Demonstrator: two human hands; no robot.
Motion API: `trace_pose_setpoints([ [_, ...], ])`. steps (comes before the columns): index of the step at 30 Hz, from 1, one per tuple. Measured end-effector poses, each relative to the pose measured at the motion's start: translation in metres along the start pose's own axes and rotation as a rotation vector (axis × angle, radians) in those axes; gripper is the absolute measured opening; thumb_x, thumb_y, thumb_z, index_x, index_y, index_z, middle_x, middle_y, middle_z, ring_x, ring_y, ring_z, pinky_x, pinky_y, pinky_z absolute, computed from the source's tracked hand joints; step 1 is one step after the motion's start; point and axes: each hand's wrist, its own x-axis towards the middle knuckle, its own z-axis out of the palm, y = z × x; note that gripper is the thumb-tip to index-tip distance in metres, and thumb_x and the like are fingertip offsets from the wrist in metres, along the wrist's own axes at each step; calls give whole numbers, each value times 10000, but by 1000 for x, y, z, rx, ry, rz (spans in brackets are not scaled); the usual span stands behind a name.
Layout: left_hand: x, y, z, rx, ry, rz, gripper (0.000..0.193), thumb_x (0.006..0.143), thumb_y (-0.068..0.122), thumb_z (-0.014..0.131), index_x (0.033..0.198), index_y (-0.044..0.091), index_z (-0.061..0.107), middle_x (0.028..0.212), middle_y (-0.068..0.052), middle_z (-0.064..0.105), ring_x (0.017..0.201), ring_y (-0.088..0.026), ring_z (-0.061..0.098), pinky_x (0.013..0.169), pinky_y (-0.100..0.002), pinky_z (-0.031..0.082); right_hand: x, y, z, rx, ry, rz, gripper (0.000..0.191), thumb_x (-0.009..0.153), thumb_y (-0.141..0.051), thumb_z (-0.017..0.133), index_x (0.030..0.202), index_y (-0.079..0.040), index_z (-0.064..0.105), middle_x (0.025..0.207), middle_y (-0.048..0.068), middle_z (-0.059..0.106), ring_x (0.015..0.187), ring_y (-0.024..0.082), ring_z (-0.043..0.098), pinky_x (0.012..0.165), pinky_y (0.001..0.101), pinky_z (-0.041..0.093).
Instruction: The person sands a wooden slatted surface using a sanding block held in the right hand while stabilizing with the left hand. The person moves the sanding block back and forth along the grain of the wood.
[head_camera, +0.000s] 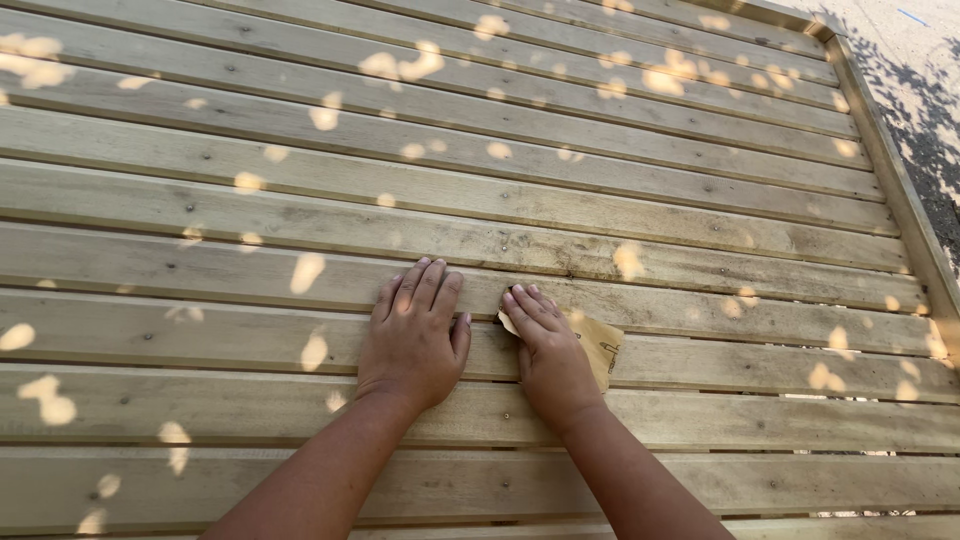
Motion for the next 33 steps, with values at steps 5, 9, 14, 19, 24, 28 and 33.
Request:
trace_pose_setpoints([
  [5, -1, -3, 5, -25, 34, 12, 531, 988, 395, 430, 1430, 106, 481, 1530, -116, 438, 1467, -250, 330, 1207, -467, 212, -49, -21, 3, 5, -38, 8, 581, 872, 64, 541, 1435, -74, 581, 1520, 124, 544, 1465, 290, 435, 1229, 462, 288],
  [9, 4, -1, 10, -28, 59, 21, 521, 983, 380, 451, 1417, 95, 499, 1520, -114, 459, 1466, -248, 348, 1211, -466, 224, -77, -26, 3, -24, -46, 8, 569, 876, 52, 534, 1430, -67, 583, 1515, 130, 547, 1460, 293, 441, 1213, 463, 305],
  [14, 12, -2, 6, -45, 82, 26, 523, 970, 378, 474, 1406, 93, 508, 1515, -118, 461, 1458, -255, 353, 1203, -468, 229, 6, 11, 8, -26, -14, 26, 490, 930, 26, 537, 1403, -77, 614, 1499, 116, 565, 1446, 287, 463, 1219, 436, 329],
  [19, 6, -11, 1, -40, 38, 9, 518, 973, 382, 465, 1412, 109, 505, 1524, -113, 449, 1466, -250, 338, 1202, -474, 223, 9, -6, 10, -10, 30, -3, 508, 905, 38, 542, 1403, -42, 601, 1498, 153, 564, 1447, 320, 458, 1215, 447, 335],
  [24, -5, -13, 3, -14, 53, 15, 531, 980, 392, 444, 1428, 108, 483, 1528, -113, 446, 1465, -244, 333, 1206, -467, 216, -70, -40, 0, 5, -77, -76, 525, 893, 24, 581, 1410, -58, 625, 1508, 138, 564, 1455, 310, 462, 1211, 468, 341],
  [28, -14, -5, 1, -1, 47, 11, 530, 972, 400, 446, 1419, 117, 479, 1535, -97, 444, 1468, -234, 333, 1209, -464, 212, -74, -47, -10, 63, 9, -92, 488, 847, 23, 605, 1329, -44, 654, 1434, 184, 576, 1381, 369, 491, 1132, 463, 404],
  [33, -27, 3, -7, 14, 66, 24, 531, 952, 406, 468, 1410, 139, 496, 1513, -95, 464, 1465, -240, 348, 1199, -458, 238, -55, -52, -3, 112, 155, 121, 325, 840, -37, 689, 1161, -75, 724, 1236, 194, 596, 1129, 334, 581, 982, 436, 481],
])
